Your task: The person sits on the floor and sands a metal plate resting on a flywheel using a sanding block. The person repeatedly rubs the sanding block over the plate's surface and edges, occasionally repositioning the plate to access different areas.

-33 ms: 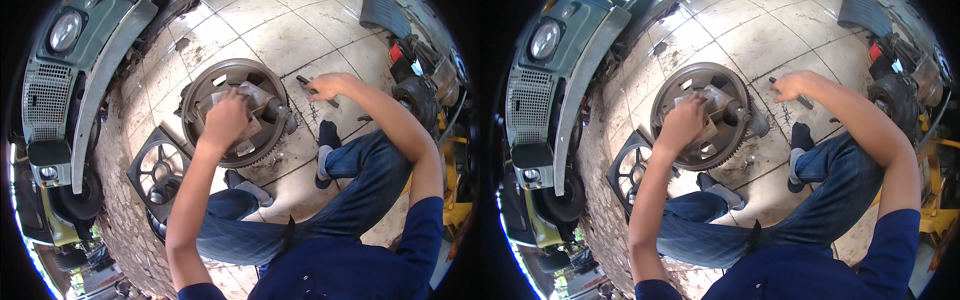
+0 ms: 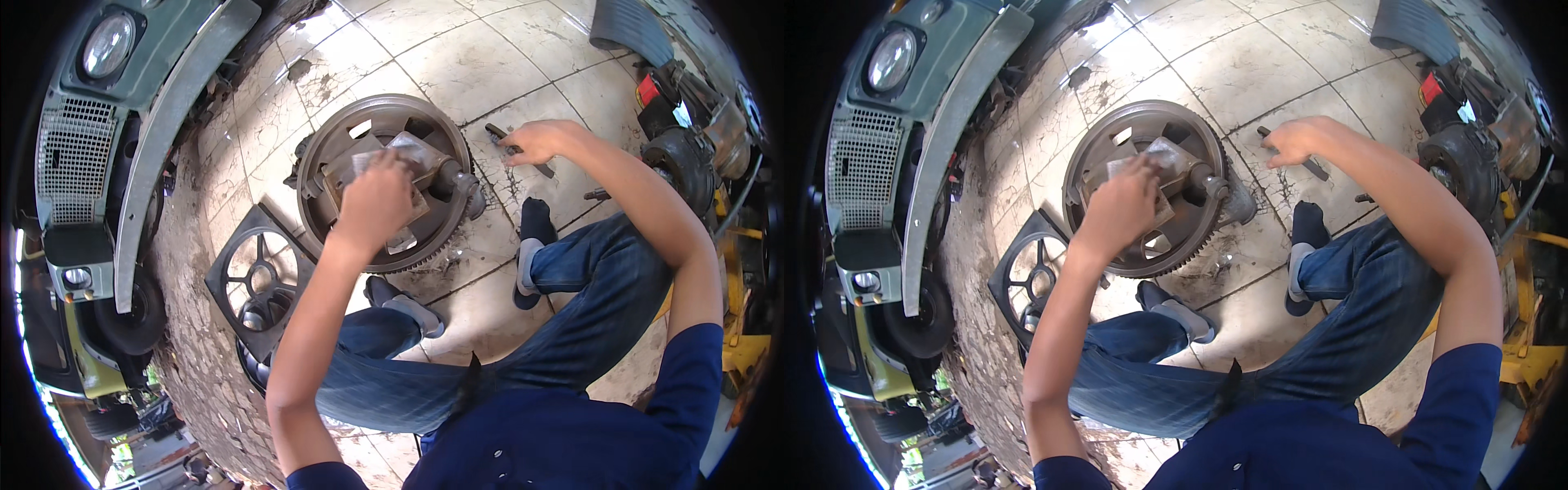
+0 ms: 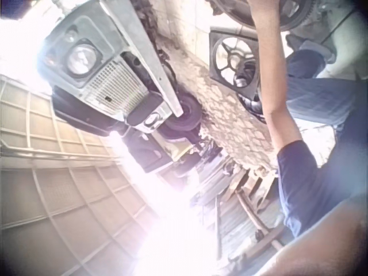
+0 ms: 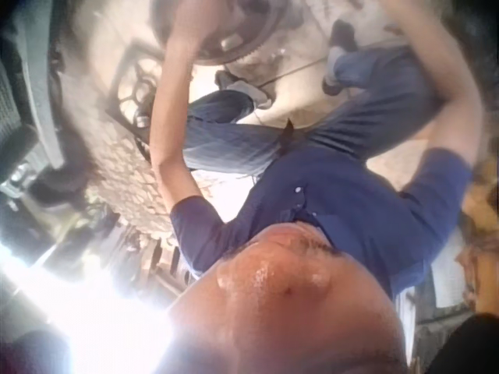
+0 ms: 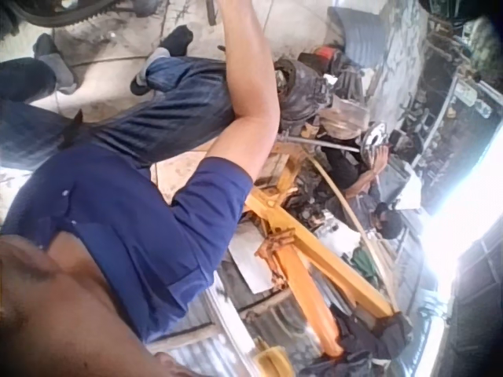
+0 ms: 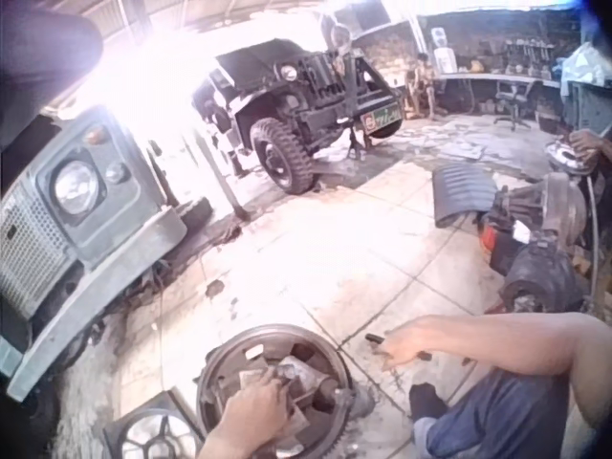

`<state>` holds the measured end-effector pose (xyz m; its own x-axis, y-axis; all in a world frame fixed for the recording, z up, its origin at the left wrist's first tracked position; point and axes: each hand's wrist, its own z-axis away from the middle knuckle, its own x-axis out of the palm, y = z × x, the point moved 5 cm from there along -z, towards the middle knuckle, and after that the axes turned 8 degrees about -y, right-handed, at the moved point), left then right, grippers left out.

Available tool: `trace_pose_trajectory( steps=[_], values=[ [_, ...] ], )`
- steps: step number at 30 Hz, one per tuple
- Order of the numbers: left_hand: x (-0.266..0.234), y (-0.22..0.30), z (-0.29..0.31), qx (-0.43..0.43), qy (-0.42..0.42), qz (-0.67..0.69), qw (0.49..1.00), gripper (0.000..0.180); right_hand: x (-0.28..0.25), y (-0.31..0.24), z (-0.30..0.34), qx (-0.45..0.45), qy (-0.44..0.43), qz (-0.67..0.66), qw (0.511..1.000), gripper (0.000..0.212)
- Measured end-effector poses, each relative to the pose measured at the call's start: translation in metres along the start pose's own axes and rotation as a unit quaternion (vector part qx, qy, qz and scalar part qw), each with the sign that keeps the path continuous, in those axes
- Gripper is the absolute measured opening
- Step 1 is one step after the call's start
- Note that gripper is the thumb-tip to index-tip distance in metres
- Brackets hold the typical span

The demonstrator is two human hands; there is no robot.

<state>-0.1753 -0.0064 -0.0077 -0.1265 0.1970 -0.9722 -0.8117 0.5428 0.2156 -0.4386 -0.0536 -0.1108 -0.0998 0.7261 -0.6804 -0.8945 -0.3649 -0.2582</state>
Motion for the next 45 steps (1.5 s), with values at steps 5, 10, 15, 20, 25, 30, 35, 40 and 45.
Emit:
trace_pose_trajectory(
  steps=[5, 10, 15, 20, 25, 30, 35, 40, 45],
  values=[
    [-0.041, 0.031, 0.019, 0.053, -0.081, 0.14, 0.985, 0.029, -0.039, 0.009, 0.024, -0.064, 0.168, -0.081, 0.98, 0.052],
    [-0.071, -0.04, 0.026, 0.122, 0.086, 0.09, 0.985, 0.025, -0.074, -0.062, 0.052, -0.204, 0.272, -0.183, 0.923, 0.061],
    [-0.069, -0.047, 0.014, 0.146, 0.144, 0.122, 0.971, 0.025, -0.083, -0.143, 0.074, -0.232, 0.336, -0.113, 0.906, 0.077],
    [-0.066, -0.038, 0.014, 0.173, 0.149, 0.186, 0.955, 0.031, -0.083, -0.156, 0.06, -0.212, 0.406, -0.203, 0.865, 0.053],
    [-0.052, -0.069, 0.027, 0.07, 0.112, 0.265, 0.955, 0.035, -0.064, -0.16, 0.067, -0.189, 0.474, -0.174, 0.842, 0.03],
    [-0.012, -0.112, 0.038, -0.022, 0.071, 0.166, 0.983, 0.047, -0.059, -0.19, 0.086, -0.335, 0.524, 0.05, 0.781, 0.024],
    [0.0, -0.12, 0.043, -0.052, -0.024, 0.139, 0.989, 0.047, -0.049, -0.204, 0.081, -0.342, 0.492, 0.177, 0.781, 0.027],
    [-0.012, -0.134, 0.057, -0.058, -0.055, 0.154, 0.985, 0.041, -0.034, -0.181, 0.052, -0.309, 0.454, 0.18, 0.816, 0.024],
    [-0.027, -0.137, 0.066, -0.182, -0.139, 0.182, 0.956, 0.052, -0.047, -0.152, 0.056, -0.254, 0.486, 0.146, 0.823, 0.013]
  ],
)
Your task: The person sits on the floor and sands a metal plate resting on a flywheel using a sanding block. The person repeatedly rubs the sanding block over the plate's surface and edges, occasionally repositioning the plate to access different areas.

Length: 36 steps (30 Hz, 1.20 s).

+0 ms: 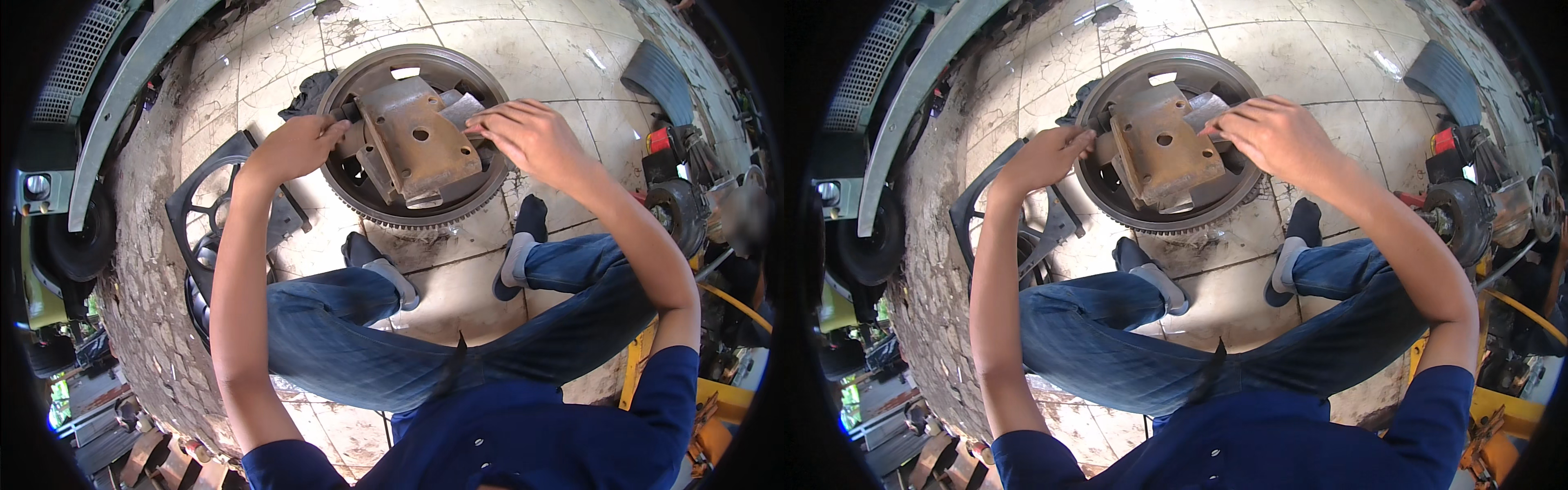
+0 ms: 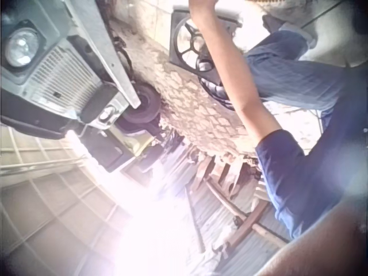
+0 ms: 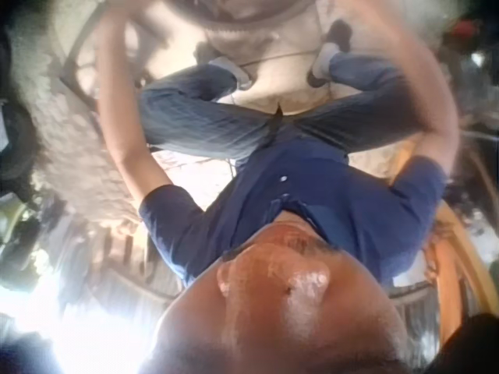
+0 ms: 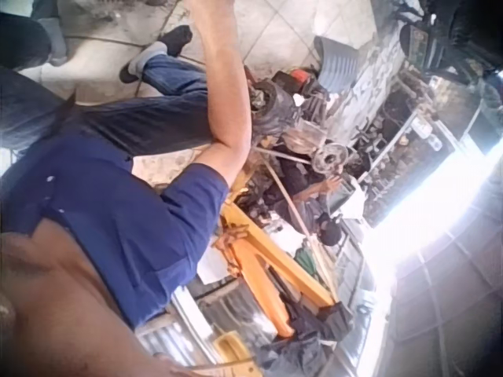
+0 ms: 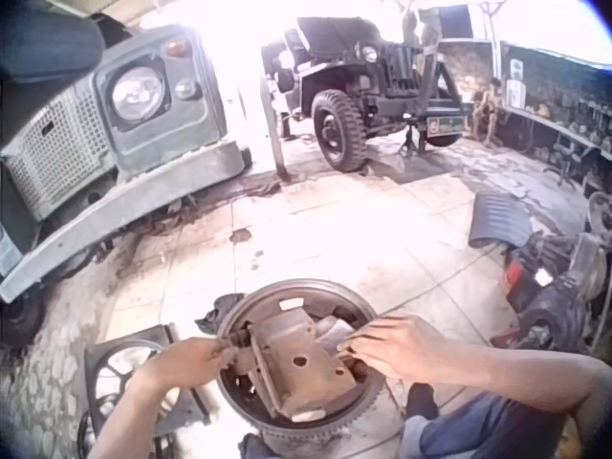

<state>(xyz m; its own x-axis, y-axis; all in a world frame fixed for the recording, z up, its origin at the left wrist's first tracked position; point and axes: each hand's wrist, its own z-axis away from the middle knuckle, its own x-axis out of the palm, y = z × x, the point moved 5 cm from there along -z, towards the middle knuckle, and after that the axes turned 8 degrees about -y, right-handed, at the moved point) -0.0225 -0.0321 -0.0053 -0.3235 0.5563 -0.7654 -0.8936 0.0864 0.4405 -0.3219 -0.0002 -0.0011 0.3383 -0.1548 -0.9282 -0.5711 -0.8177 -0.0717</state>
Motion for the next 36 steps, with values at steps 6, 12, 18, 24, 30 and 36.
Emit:
trace_pose_trajectory(
  steps=[6, 12, 18, 24, 30, 36],
  values=[
    [0.034, 0.034, 0.002, -0.025, -0.174, 0.148, 0.973, 0.085, -0.003, 0.011, 0.004, 0.06, -0.06, 0.024, 0.996, 0.021],
    [0.055, 0.02, 0.003, -0.08, -0.103, 0.331, 0.935, 0.064, 0.002, 0.011, 0.005, 0.111, -0.061, -0.071, 0.989, 0.041],
    [0.059, 0.027, -0.003, -0.085, 0.011, 0.407, 0.909, 0.049, 0.004, 0.0, -0.001, -0.009, 0.028, 0.036, 0.999, 0.05],
    [0.032, 0.041, -0.003, -0.077, 0.129, 0.396, 0.906, 0.061, -0.008, 0.028, -0.005, 0.056, -0.02, 0.001, 0.998, 0.043],
    [-0.011, 0.08, -0.019, -0.078, 0.096, 0.228, 0.966, 0.062, 0.007, 0.026, -0.005, 0.043, -0.029, -0.098, 0.994, 0.037],
    [-0.03, 0.117, -0.04, -0.092, 0.058, 0.062, 0.992, 0.062, 0.002, 0.049, -0.002, 0.114, -0.095, -0.117, 0.982, 0.031]
  ],
)
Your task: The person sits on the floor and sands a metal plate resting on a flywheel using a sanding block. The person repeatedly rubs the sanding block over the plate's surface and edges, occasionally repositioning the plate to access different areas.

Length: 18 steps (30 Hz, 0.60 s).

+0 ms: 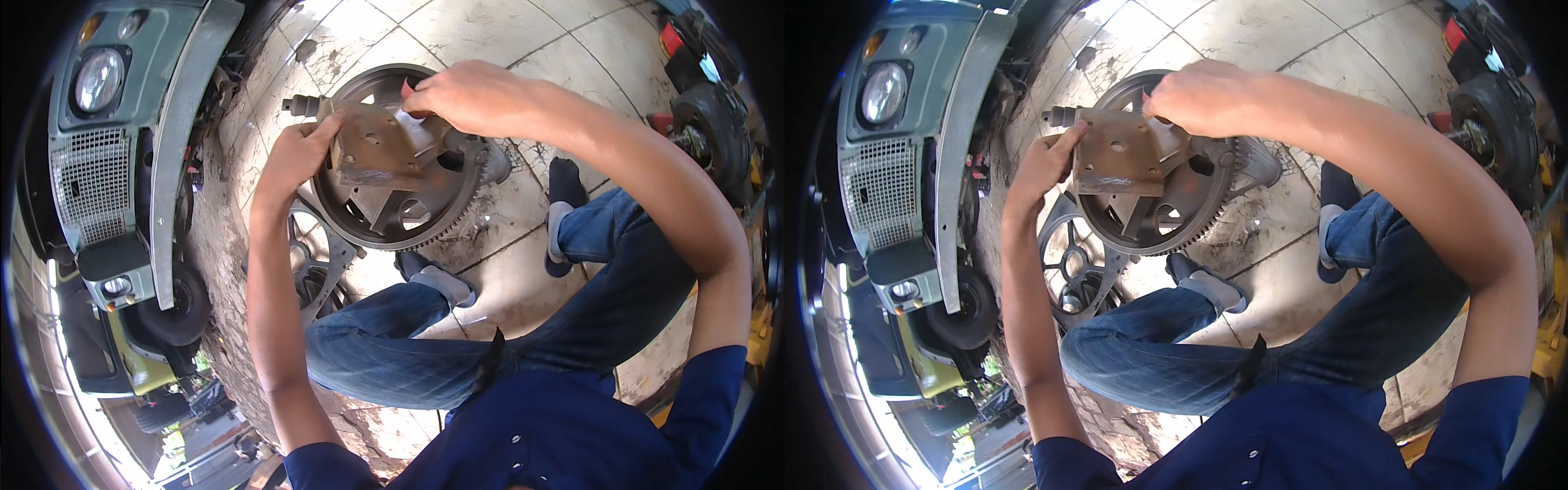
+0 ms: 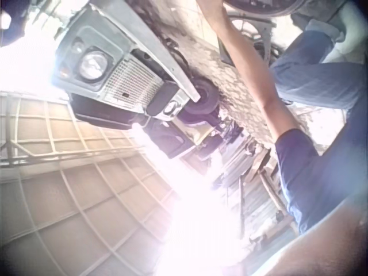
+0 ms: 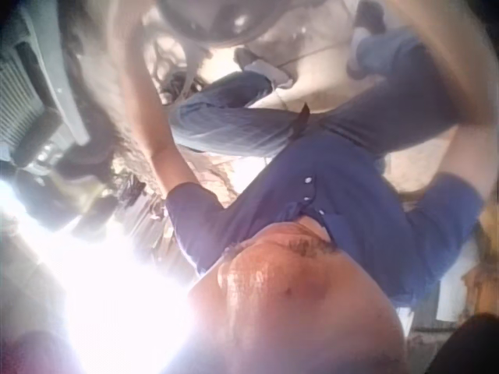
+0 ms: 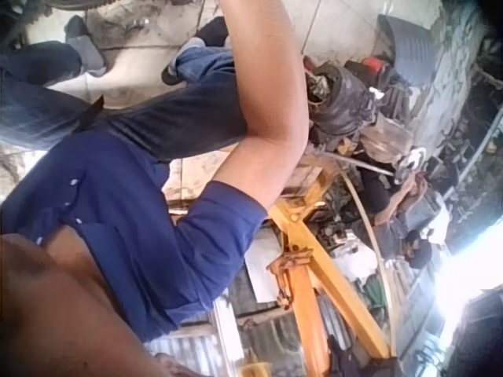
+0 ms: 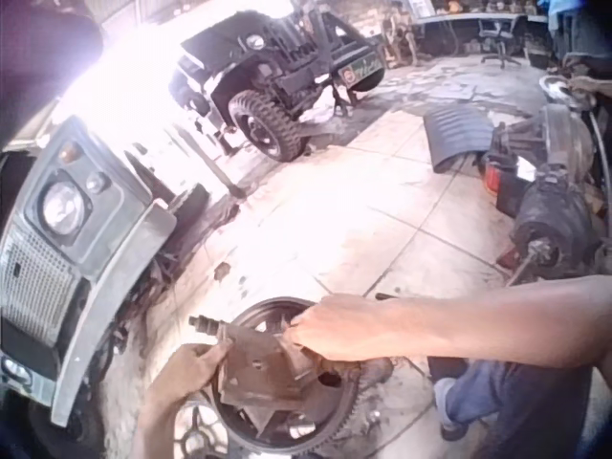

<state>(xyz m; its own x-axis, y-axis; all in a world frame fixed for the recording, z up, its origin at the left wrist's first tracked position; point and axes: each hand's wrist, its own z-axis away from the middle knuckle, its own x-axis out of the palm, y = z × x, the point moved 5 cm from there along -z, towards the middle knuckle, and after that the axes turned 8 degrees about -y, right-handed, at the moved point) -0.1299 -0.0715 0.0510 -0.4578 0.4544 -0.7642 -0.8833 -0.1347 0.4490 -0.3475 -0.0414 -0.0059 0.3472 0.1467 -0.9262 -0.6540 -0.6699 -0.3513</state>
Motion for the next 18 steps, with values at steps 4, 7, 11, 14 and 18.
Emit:
trace_pose_trajectory(
  steps=[4, 7, 11, 14, 18],
  values=[
    [-0.004, 0.004, -0.016, 0.014, 0.02, -0.081, 0.996, 0.061, -0.008, 0.015, 0.002, 0.06, -0.003, -0.001, 0.998, 0.028],
    [-0.002, 0.023, -0.016, 0.004, -0.013, -0.098, 0.995, 0.066, -0.013, 0.026, 0.005, 0.068, 0.01, 0.004, 0.998, 0.033],
    [0.001, 0.037, -0.011, 0.008, -0.007, -0.097, 0.995, 0.063, -0.021, 0.023, 0.006, 0.101, 0.029, -0.037, 0.994, 0.054],
    [0.005, 0.034, -0.011, 0.029, 0.015, -0.081, 0.996, 0.062, -0.018, 0.019, 0.005, 0.086, 0.025, -0.022, 0.996, 0.065],
    [0.004, 0.035, -0.016, 0.012, -0.002, -0.085, 0.996, 0.064, -0.012, 0.02, 0.005, 0.065, 0.03, -0.017, 0.997, 0.065]
  ],
)
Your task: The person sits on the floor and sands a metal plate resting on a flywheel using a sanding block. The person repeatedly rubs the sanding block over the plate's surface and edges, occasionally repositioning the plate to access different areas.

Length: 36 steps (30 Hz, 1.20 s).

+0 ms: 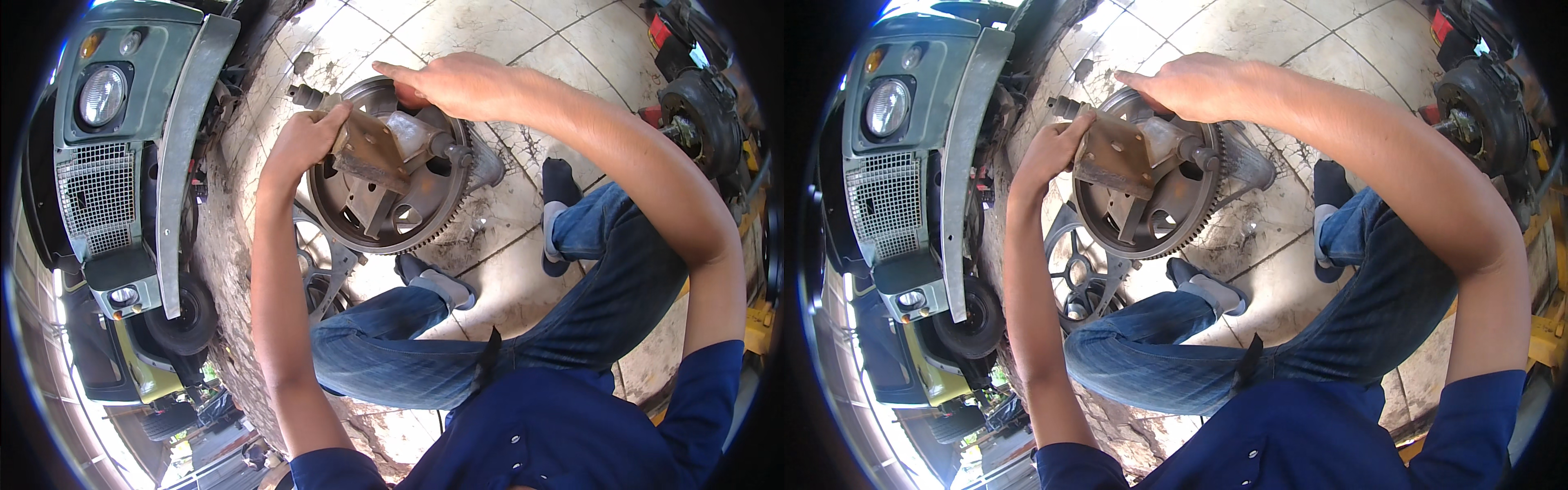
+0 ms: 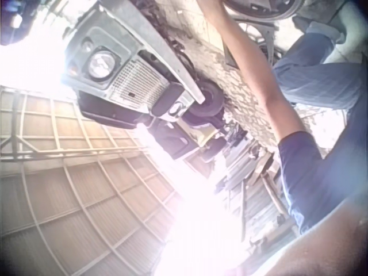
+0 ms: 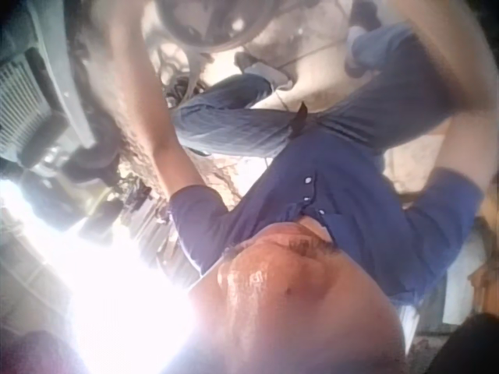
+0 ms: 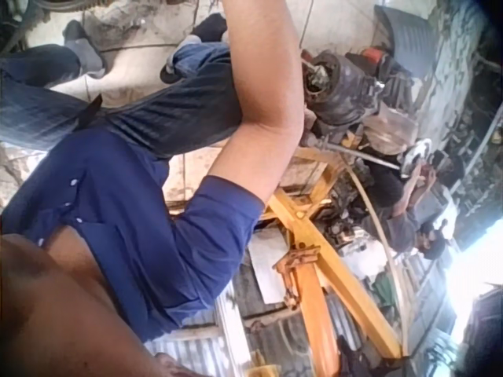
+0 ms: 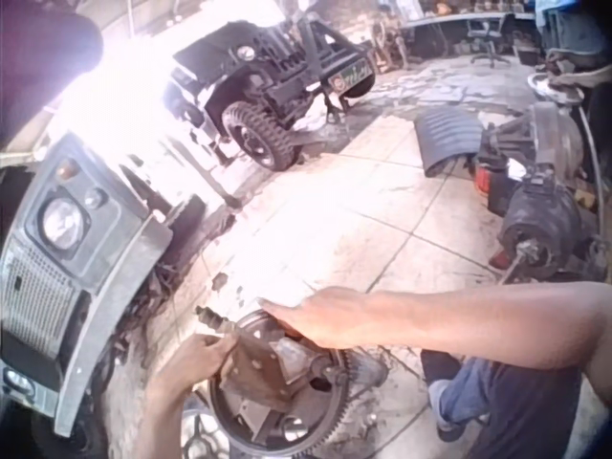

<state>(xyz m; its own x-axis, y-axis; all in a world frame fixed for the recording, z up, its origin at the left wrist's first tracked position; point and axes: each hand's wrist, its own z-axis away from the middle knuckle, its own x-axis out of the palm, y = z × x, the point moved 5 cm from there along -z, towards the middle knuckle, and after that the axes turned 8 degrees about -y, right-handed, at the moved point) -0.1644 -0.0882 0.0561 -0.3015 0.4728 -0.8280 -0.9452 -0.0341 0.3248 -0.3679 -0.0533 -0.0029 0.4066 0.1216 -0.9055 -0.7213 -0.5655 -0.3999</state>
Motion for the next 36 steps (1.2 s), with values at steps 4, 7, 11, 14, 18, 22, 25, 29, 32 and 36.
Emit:
trace_pose_trajectory(
  steps=[4, 7, 11, 14, 18, 22, 25, 29, 32, 36],
  values=[
    [0.003, -0.001, 0.003, 0.012, 0.004, 0.022, 1.0, 0.064, 0.007, 0.003, -0.001, -0.013, 0.038, -0.006, 0.999, 0.061],
    [0.005, -0.011, 0.004, 0.028, 0.038, 0.05, 0.998, 0.064, 0.003, 0.001, -0.002, -0.007, 0.063, 0.014, 0.998, 0.057],
    [0.007, -0.034, 0.01, 0.013, 0.039, 0.082, 0.996, 0.065, -0.008, -0.009, -0.005, -0.035, 0.025, 0.014, 0.999, 0.054],
    [0.015, -0.059, 0.024, -0.005, 0.082, 0.099, 0.992, 0.063, -0.01, -0.016, 0.003, -0.04, -0.001, 0.012, 0.999, 0.053],
    [0.044, -0.108, 0.043, -0.053, 0.021, 0.191, 0.98, 0.06, -0.002, -0.014, 0.002, -0.045, -0.057, 0.045, 0.996, 0.05],
    [0.035, -0.113, 0.068, -0.035, 0.07, 0.018, 0.997, 0.046, 0.017, 0.0, -0.002, -0.075, -0.036, 0.016, 0.996, 0.041],
    [-0.032, -0.095, 0.1, -0.025, 0.194, 0.086, 0.977, 0.044, 0.007, -0.005, 0.002, 0.001, -0.128, -0.003, 0.992, 0.031],
    [-0.039, -0.087, 0.097, 0.089, 0.225, 0.154, 0.958, 0.034, -0.003, -0.009, 0.0, -0.093, -0.055, 0.013, 0.994, 0.022],
    [-0.005, -0.097, 0.081, 0.179, 0.195, 0.102, 0.959, 0.023, 0.005, -0.026, 0.002, -0.108, -0.127, 0.005, 0.986, 0.024],
    [0.028, -0.095, 0.074, 0.292, 0.181, -0.026, 0.939, 0.021, 0.01, -0.037, 0.016, -0.117, -0.177, -0.006, 0.977, 0.033]
  ],
)
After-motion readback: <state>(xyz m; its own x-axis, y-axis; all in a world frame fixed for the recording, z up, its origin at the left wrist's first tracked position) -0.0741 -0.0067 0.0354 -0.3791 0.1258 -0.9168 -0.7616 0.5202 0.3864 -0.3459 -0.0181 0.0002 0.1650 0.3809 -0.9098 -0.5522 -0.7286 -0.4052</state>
